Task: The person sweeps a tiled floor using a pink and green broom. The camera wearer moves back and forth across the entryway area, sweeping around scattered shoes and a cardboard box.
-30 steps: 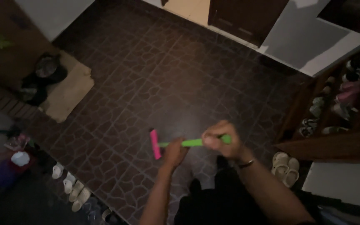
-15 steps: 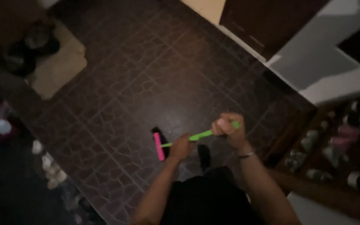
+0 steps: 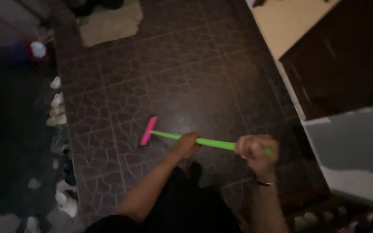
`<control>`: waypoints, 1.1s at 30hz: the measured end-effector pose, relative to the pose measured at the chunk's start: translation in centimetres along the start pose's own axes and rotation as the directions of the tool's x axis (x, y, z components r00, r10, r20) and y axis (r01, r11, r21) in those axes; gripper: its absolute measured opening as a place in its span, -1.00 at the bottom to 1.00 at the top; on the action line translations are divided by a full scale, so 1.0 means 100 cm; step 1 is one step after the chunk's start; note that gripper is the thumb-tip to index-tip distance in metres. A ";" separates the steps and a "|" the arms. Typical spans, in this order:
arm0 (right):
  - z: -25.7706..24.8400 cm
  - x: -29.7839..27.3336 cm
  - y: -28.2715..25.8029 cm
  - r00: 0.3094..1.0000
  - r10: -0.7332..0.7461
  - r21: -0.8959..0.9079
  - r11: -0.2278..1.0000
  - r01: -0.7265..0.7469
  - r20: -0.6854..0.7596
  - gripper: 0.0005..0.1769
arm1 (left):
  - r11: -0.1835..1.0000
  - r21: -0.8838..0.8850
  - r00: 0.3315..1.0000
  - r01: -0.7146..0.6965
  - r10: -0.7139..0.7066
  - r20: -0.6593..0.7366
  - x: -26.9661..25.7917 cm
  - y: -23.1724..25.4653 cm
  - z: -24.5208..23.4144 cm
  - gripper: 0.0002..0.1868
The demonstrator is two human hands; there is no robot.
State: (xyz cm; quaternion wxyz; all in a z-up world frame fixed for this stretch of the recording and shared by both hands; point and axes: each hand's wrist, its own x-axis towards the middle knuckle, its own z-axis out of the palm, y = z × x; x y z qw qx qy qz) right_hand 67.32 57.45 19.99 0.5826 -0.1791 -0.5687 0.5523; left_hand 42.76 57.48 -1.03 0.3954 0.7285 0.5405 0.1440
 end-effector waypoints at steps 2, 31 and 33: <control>0.006 0.030 -0.028 0.998 -0.041 0.018 0.999 0.040 0.053 -0.38 | 0.990 -0.081 0.991 -0.118 0.122 0.047 0.015 0.035 -0.014 -0.74; 0.308 0.059 0.195 0.773 0.299 0.031 0.924 -0.380 0.560 -0.52 | 0.919 -0.046 0.667 0.392 -0.318 -0.673 -0.245 -0.288 -0.124 -0.64; 0.343 0.079 0.207 0.672 0.292 0.090 0.877 -0.472 0.680 -0.51 | 0.885 -0.128 0.627 0.448 -0.413 -0.661 -0.295 -0.290 -0.145 -0.67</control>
